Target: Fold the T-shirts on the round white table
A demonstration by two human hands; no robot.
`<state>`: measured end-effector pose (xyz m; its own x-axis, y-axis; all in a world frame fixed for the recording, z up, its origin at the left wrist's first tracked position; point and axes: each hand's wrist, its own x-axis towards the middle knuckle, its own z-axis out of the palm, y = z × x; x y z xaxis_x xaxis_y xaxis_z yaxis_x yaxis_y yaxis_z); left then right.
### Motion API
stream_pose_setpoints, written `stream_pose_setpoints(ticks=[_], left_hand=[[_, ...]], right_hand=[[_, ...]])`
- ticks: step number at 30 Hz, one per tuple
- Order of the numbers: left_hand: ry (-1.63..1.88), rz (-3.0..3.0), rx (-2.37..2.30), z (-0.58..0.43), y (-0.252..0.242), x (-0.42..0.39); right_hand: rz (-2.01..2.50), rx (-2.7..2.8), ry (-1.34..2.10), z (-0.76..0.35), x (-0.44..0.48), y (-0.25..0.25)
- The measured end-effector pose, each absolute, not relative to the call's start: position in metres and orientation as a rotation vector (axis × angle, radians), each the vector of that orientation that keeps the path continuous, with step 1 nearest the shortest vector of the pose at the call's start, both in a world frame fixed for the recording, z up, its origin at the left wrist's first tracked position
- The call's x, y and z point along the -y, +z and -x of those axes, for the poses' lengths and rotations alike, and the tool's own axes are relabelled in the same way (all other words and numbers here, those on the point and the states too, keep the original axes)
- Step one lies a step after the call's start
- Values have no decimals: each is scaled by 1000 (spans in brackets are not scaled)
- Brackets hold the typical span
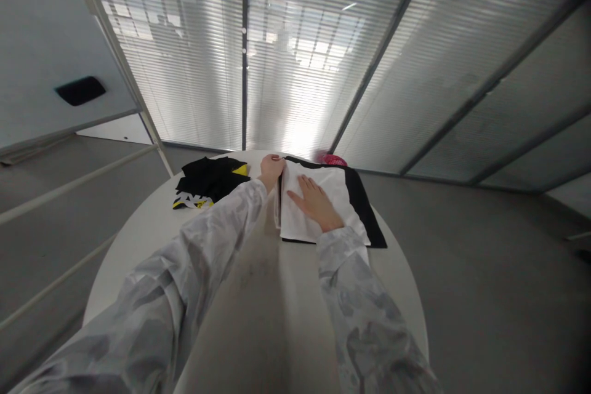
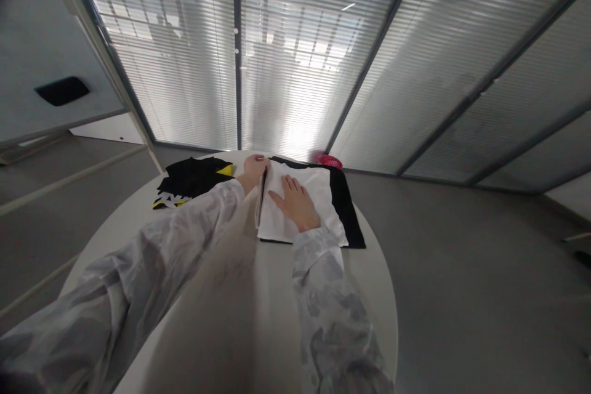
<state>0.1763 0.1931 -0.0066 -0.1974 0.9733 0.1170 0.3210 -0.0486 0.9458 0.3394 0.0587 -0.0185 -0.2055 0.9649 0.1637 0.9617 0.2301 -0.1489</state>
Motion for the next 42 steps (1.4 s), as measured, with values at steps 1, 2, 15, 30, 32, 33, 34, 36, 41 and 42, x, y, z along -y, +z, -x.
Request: stream_pose_setpoints(ticks=[1,2,15,30,32,33,34,36,41,42], left_hand=[[1267,-1426,-1563,-178,-8,-187],[1267,-1474,-1542,-181,-10,-179],[622,-2422,-1369,-156,-46,-93],[627,-2553,-1162,-93,-40,-1],[616,-2556,-1128,-77,-40,8],[631,-2556,-1105,-69,-39,12],[654,-2553,-1080,-62,-37,15],[710,-2529,-1055,-48,-33,21],[790,-2421,-1136,-18,-30,31],[803,-2412,-1146,-14,-30,32]], right_hand=[[1835,2266,14,-346,-61,-21],[1848,2255,5,-352,-63,-24],[2288,1735,107,-443,-64,-30],[1955,2146,-258,-367,-21,-20],[1967,2154,-229,-359,-12,-25],[1976,2145,-221,-356,-7,-26],[1982,2135,-211,-352,-2,-27],[1971,2112,-200,-343,11,-29],[1861,2116,-207,-317,58,-42],[1849,2124,-196,-313,66,-44]])
